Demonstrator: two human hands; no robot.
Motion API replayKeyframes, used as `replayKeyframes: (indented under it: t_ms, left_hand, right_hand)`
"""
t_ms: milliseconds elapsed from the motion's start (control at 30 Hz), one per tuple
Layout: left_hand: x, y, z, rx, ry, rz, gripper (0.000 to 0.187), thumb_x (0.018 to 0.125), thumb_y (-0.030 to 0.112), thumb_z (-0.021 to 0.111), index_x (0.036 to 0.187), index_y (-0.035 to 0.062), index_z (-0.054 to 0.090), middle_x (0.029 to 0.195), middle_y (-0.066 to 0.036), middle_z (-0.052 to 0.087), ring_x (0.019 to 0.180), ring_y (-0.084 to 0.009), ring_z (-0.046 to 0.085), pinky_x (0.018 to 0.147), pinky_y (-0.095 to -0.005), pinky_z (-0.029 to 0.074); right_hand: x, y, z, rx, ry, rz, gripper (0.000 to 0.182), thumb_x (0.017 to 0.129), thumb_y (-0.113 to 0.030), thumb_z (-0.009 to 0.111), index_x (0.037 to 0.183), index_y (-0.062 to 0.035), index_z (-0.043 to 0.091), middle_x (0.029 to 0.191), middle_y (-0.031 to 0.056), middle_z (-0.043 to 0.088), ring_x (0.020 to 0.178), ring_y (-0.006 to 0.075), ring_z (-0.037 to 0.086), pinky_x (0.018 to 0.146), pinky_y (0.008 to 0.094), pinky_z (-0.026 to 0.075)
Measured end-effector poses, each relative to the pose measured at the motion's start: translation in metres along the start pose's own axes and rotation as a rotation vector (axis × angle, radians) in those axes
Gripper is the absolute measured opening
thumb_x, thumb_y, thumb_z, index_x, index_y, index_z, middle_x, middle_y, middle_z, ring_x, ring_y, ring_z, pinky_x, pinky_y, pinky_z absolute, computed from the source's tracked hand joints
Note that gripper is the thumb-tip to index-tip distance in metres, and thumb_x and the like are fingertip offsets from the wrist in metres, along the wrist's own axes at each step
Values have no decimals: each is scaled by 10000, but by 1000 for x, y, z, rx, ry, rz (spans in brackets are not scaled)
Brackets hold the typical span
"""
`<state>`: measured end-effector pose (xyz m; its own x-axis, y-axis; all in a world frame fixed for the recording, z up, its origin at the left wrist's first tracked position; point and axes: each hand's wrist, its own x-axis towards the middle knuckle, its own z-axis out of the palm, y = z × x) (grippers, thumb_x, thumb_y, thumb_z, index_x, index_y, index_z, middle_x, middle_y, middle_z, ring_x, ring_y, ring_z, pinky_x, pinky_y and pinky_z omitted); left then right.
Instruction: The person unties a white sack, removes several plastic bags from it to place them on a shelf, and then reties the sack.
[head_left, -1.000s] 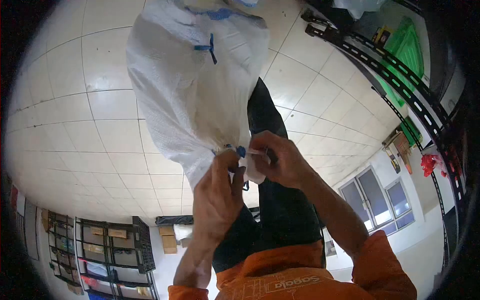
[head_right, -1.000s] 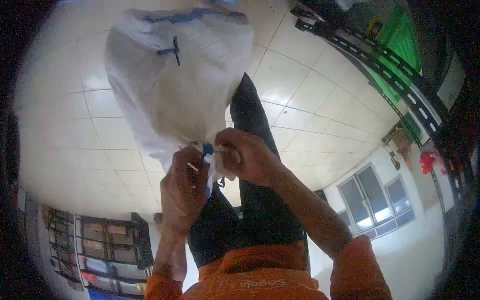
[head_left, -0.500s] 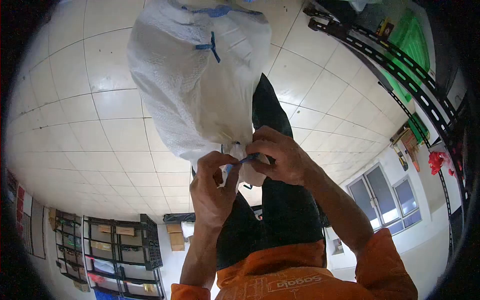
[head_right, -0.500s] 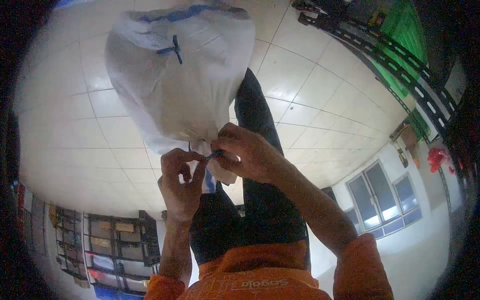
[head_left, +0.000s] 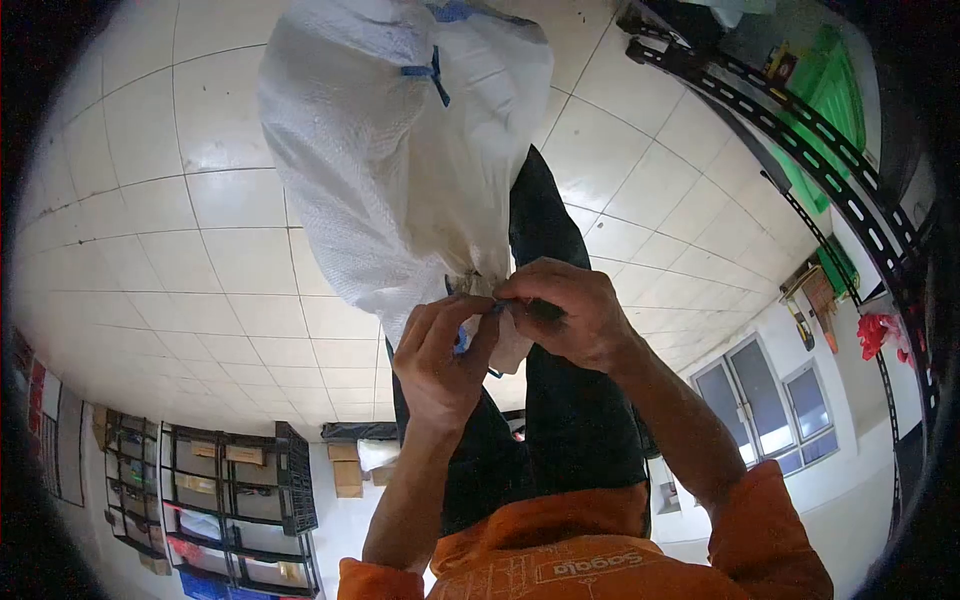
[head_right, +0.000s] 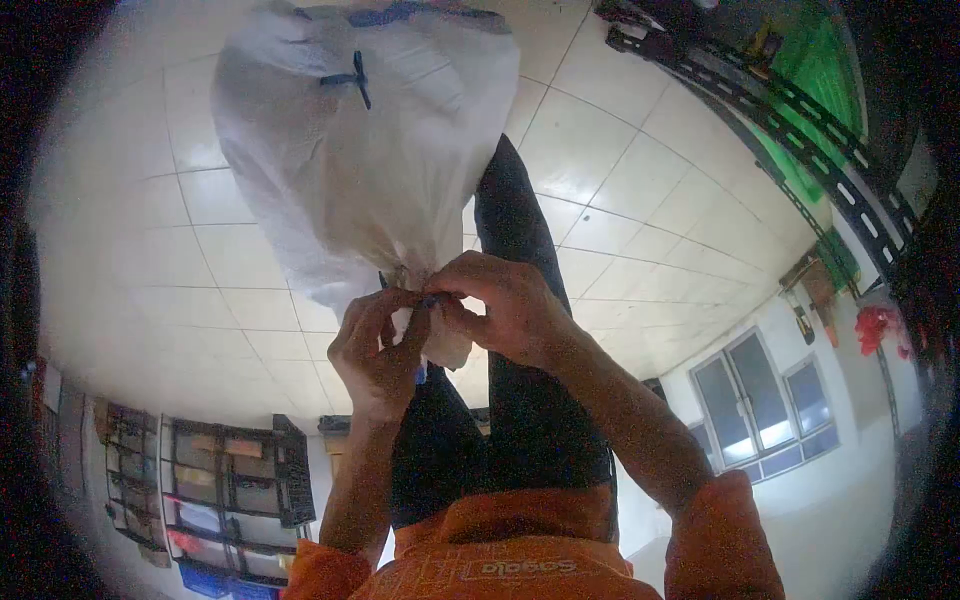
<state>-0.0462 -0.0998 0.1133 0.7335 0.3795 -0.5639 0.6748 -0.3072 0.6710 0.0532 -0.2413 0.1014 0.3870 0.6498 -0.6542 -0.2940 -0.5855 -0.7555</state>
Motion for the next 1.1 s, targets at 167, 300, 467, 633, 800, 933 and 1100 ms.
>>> replayKeyframes:
  t_ms: [167, 300, 467, 633, 800, 933, 1100]
  left_hand:
    - [-1, -4, 9, -58, 134, 93, 183, 666, -21, 758, 808, 62, 679, 834, -51, 682, 646, -113, 586, 507, -253, 454]
    - [-1, -11, 15, -23, 183, 200, 202, 636, 6, 766, 788, 78, 655, 855, -42, 672, 715, -184, 625, 619, -297, 500]
    - [1, -12, 14, -28, 200, 240, 223, 620, -12, 767, 782, 78, 644, 860, -52, 654, 709, -199, 623, 614, -308, 503]
    - [5, -5, 17, -159, 226, 92, 241, 683, -19, 759, 853, 54, 606, 853, -72, 644, 732, -191, 647, 629, -294, 525]
    - [10, 0, 19, -236, 173, 0, 233, 722, 10, 753, 889, 44, 594, 856, -81, 645, 736, -183, 651, 644, -282, 526]
    - [20, 16, 9, -120, 64, 12, 218, 747, 40, 739, 931, 49, 623, 866, -84, 645, 704, -180, 638, 632, -283, 524]
    - [24, 22, 6, -124, 52, -77, 179, 766, 52, 723, 932, 37, 659, 873, -90, 646, 673, -174, 628, 614, -287, 516]
  right_hand:
    - [1, -1, 1, -50, 115, -20, 201, 781, -62, 675, 978, -29, 648, 942, 118, 656, 868, 245, 651, 771, 334, 529]
    - [5, -4, -3, -37, 74, 4, 211, 769, -68, 686, 973, -26, 649, 938, 122, 649, 859, 256, 649, 761, 339, 529]
    - [18, -12, -16, -227, 40, -105, 220, 740, -43, 730, 939, 4, 650, 896, 100, 601, 801, 187, 632, 718, 291, 535]
    - [27, 0, -15, 152, -93, 124, 156, 798, -91, 702, 886, 13, 625, 843, 66, 576, 754, 136, 596, 686, 275, 519]
    - [30, -3, -10, 285, -87, 440, 136, 858, -150, 660, 890, -22, 626, 811, 36, 593, 763, 112, 590, 660, 261, 506]
    - [25, 2, 3, 542, 126, 468, 323, 885, -252, 572, 940, 58, 645, 818, 132, 671, 768, 174, 634, 743, 304, 493]
    - [26, -7, 11, 649, 238, 463, 350, 905, -262, 531, 983, 64, 631, 865, 137, 664, 809, 173, 622, 773, 303, 478]
